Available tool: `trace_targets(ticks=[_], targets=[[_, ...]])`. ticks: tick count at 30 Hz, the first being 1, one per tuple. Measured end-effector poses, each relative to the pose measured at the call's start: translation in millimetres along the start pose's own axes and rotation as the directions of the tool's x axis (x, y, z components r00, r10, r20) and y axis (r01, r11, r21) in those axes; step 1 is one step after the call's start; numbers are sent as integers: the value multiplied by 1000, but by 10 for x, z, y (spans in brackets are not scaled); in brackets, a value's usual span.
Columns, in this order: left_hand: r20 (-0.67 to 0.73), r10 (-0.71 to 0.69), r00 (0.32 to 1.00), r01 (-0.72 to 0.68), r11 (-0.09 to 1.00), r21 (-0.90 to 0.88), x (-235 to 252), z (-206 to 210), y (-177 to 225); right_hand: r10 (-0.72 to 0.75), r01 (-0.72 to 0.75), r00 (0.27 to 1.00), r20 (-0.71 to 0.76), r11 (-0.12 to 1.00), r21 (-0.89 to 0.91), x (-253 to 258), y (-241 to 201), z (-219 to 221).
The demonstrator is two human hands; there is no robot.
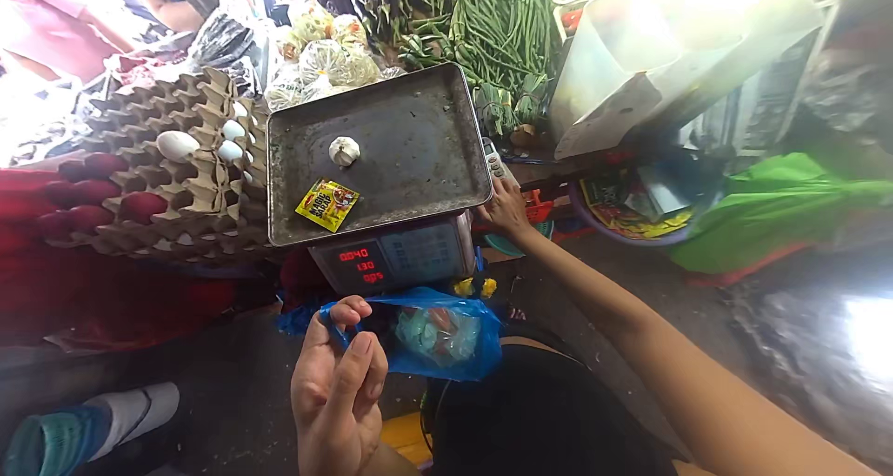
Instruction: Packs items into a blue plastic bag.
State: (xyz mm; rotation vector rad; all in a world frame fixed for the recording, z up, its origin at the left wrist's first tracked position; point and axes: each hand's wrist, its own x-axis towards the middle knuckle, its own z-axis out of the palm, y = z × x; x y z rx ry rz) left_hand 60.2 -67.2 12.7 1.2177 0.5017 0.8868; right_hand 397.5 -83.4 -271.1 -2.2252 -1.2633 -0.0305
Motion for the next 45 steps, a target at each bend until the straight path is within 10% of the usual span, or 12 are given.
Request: trace_targets(ticks=[10,13,16,21,24,31,40,45], targets=[[54,-43,998,49,992,-114,-15,-216,54,294,-297,955,44,947,124,-67,-177,-324],[55,-35,998,44,987,-158,-34,-276,53,426,-338,883,-195,868,363,90,-535,-1018],[39,-29,999,32,996,-87,-36,-263,42,96,113,865,-492,919,379,264,-1276,-1592],[133,-58,989,53,998,43,-139,-170,68,-515,500,856,-42,806,317,492,-2463,-1302],[209,-66,976,64,998,17,-235,-182,65,-537,500,811,234,843,200,646,-2733,-903],[149,-52,987,63,995,-73,-302,-313,66,-549,553,819,170,833,28,534,-2931,-783],[61,-102,993,117,933,-341,-239,-383,78,-439,450,868,-232,499,740,80,-2477,-1655],[109,-173,979,201,917,-345,-109,-396,155,-737,669,633,-240,363,649,-617,-2144,-1866]])
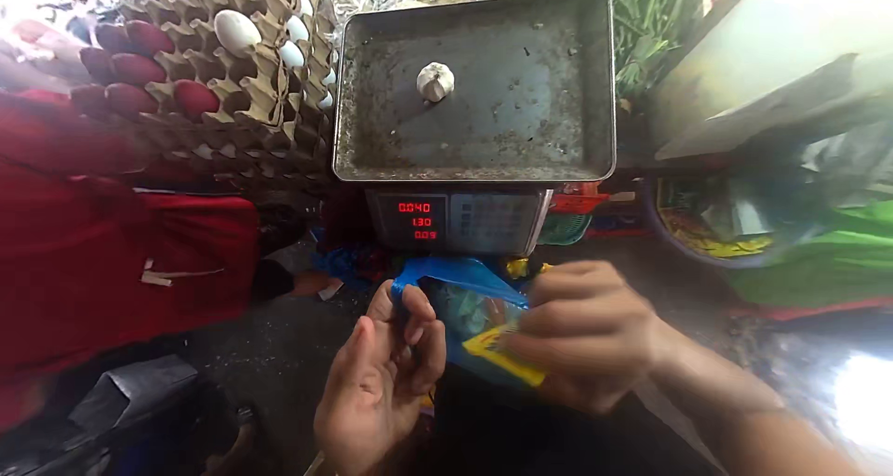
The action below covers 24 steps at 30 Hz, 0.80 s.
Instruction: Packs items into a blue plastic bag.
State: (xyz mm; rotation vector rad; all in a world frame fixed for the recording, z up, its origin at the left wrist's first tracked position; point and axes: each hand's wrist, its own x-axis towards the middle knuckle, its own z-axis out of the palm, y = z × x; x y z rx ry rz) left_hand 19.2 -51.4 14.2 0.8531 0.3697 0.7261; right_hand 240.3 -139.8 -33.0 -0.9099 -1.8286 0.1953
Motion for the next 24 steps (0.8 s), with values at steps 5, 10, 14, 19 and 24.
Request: trace_targets(ticks=[5,10,14,19,24], targets=[[61,-55,997,49,994,98,22,-38,63,206,-186,968,140,972,-144,-122,-28,125],[293,-298,908,130,868,479,-77,-126,156,638,-737,507,-580,669,92,-698,520,395],[448,-340,827,-19,779,627,-47,-107,177,778,-877,368,-510,472,88,-828,878,689],[526,-319,788,-100,777,621,42,-91,120,720,-896,340,-605,443,24,-736,1035,871],[539,-309,784,-91,801,591,66,-84,95,776,-871,343,-530,474,130,-810,1015,798]])
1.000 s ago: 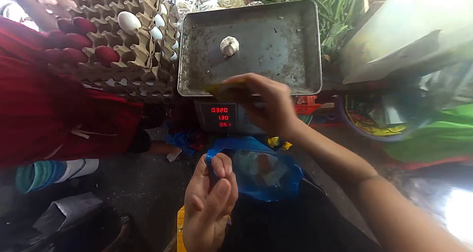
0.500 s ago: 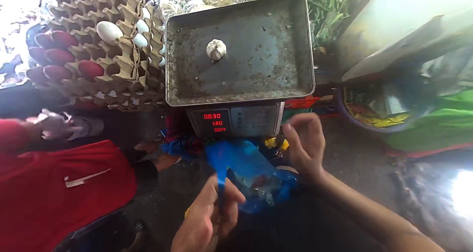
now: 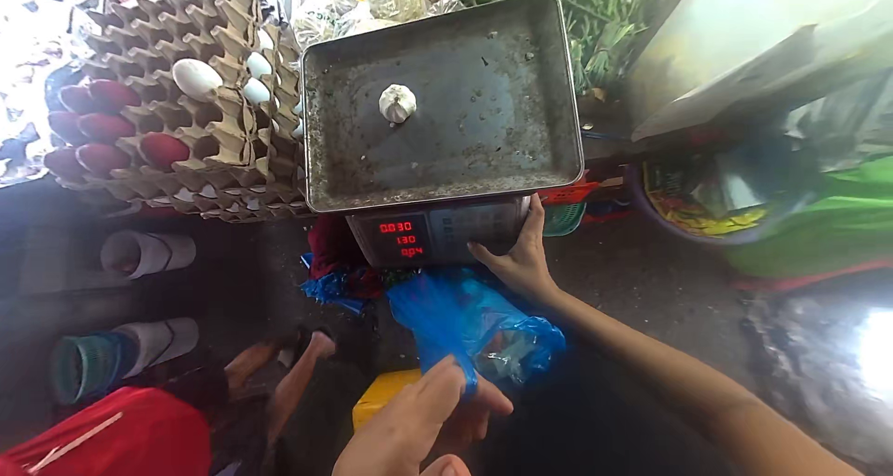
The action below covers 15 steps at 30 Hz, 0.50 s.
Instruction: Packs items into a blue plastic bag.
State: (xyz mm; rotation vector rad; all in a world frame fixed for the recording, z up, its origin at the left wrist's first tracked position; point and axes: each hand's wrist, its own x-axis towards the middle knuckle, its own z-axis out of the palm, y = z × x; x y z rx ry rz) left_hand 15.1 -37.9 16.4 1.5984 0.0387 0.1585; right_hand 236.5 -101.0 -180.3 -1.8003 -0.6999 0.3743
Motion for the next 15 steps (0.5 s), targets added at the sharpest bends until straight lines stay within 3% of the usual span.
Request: trace_targets(ticks=[5,11,15], targets=[[-18,-5,1000,5,1000,9,51,42,-7,33,-34,997,-75,999,-5,39,-38,99],[-68,-13,998,13,1000,5,62,124,41,-36,31,996,84,998,53,29,5,-83],[-93,-27,995,26,1000,-12,71,210,50,-16,7,998,62,988,153,71,-15,-150]])
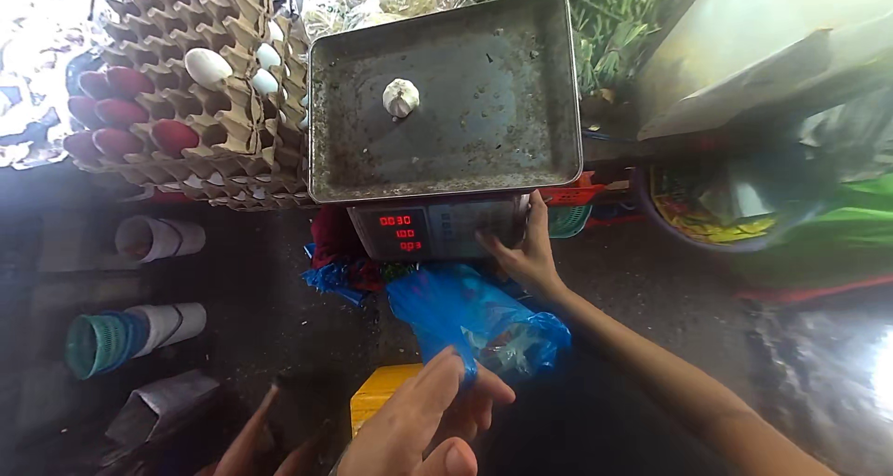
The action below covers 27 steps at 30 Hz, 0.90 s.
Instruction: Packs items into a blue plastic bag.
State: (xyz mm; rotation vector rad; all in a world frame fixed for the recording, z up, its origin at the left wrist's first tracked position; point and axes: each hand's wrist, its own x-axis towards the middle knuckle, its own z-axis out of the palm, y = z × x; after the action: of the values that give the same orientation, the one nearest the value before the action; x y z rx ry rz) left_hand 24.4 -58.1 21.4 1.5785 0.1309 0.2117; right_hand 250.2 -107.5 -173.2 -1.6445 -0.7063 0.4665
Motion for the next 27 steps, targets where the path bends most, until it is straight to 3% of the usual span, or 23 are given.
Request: trace_targets(ticks=[5,8,10,12,15,18,24,27], targets=[[12,-18,1000,19,1000,-24,11,195,48,45,-50,997,55,995,84,29,-12,-77],[-99,-72,992,71,997,-20,-1,321,124,25,-38,994,111,992,123,134,153,-436],[-219,-105,970,102,995,-24,-12,382,153,-104,105,994,14,986,-130,282,374,-610],[-316,-112,942,97,993,-64,12,406,138,-145,143,989,29,889,-435,472,646,-727],[-434,-81,897,-7,980,-198,51,430,56,-181,169,982,49,746,-644,766,1071,-754],[-417,-46,908,-101,941,-324,16,408,-1,-200,238,970,139,665,-708,886,1205,-785],[-427,-11,904,-127,947,-295,39,461,-81,-347,424,899,268,529,-735,1210,1328,-744],[-409,-35,912,-97,949,-299,60,490,-68,-244,408,913,328,521,-750,1284,1205,-719]])
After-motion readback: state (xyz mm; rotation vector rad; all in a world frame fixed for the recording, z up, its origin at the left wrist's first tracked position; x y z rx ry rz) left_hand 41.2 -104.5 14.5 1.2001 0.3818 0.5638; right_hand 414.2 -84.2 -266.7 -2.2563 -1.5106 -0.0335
